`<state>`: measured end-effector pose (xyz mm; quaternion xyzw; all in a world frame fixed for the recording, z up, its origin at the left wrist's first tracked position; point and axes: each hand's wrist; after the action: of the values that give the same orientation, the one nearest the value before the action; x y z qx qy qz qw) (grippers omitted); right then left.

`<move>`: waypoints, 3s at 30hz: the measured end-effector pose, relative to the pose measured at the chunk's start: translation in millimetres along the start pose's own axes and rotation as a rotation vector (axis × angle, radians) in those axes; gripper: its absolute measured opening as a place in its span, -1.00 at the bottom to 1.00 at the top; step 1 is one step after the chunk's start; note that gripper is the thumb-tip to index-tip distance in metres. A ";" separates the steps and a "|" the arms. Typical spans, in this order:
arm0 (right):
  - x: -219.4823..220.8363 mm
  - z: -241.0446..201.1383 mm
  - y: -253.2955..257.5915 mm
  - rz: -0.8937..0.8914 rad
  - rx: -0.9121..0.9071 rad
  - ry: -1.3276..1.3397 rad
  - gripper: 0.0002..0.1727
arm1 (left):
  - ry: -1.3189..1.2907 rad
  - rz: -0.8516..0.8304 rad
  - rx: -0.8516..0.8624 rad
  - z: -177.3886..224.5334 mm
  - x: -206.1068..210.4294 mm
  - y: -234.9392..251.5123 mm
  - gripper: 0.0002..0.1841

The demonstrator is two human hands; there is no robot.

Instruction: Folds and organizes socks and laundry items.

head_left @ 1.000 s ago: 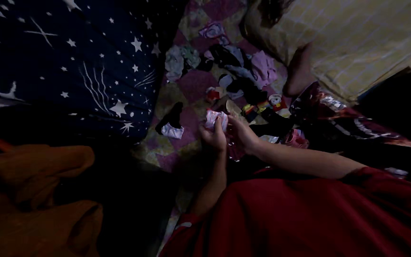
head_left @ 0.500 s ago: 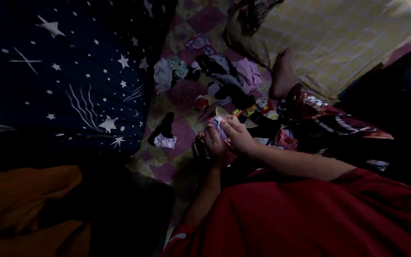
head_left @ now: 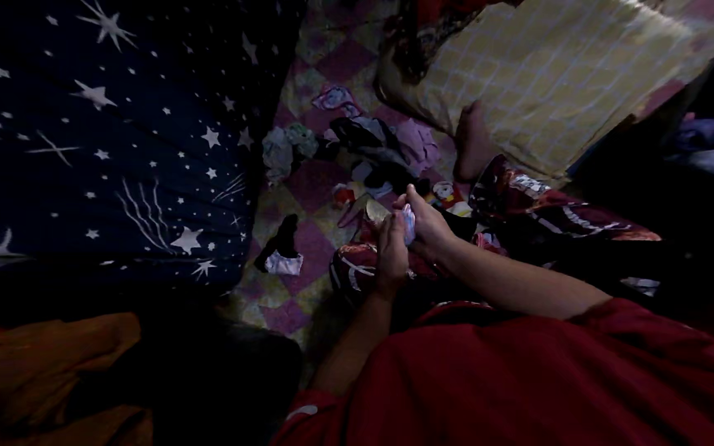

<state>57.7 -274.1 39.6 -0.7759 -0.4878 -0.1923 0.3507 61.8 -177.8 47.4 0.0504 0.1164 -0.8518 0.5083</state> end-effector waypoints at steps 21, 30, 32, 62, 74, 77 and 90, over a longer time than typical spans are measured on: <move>-25.3 14.0 -10.8 0.090 -0.618 -0.428 -0.61 | -0.018 0.053 0.108 -0.8 33.0 -13.6 -0.33; -23.4 2.1 2.9 0.184 -0.392 -0.209 -0.57 | -0.535 0.064 -0.198 5.5 28.6 1.5 -0.81; -27.5 4.4 5.4 0.169 -0.436 -0.272 -0.55 | -0.683 0.087 -0.244 4.3 30.4 1.9 -0.82; -80.5 -10.8 -53.9 -0.197 -0.580 -0.706 -0.70 | -0.207 0.194 0.138 -0.2 52.2 -8.1 -0.56; -94.8 -4.8 -60.6 -0.258 -0.214 -0.640 -0.67 | -0.457 0.069 -0.267 -20.7 38.1 -20.5 -0.81; -101.2 -14.9 -63.6 -0.216 -0.155 -0.789 -0.62 | -0.135 -0.063 -0.008 -37.2 21.5 -21.0 -0.58; -205.1 -159.1 -65.8 0.708 -0.764 0.295 -0.51 | 0.530 0.235 -0.110 -71.1 -65.3 -7.3 -0.56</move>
<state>-86.4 -499.8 39.8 -0.9299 -0.0377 -0.3329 0.1519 84.3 -100.9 -7.0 0.2569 0.2844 -0.7366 0.5573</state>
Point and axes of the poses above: each hand's wrist, its own y-axis towards the middle knuckle, its own x-axis out of the palm, z = x × y, and after that the axes turned 6 degrees about y, right-handed
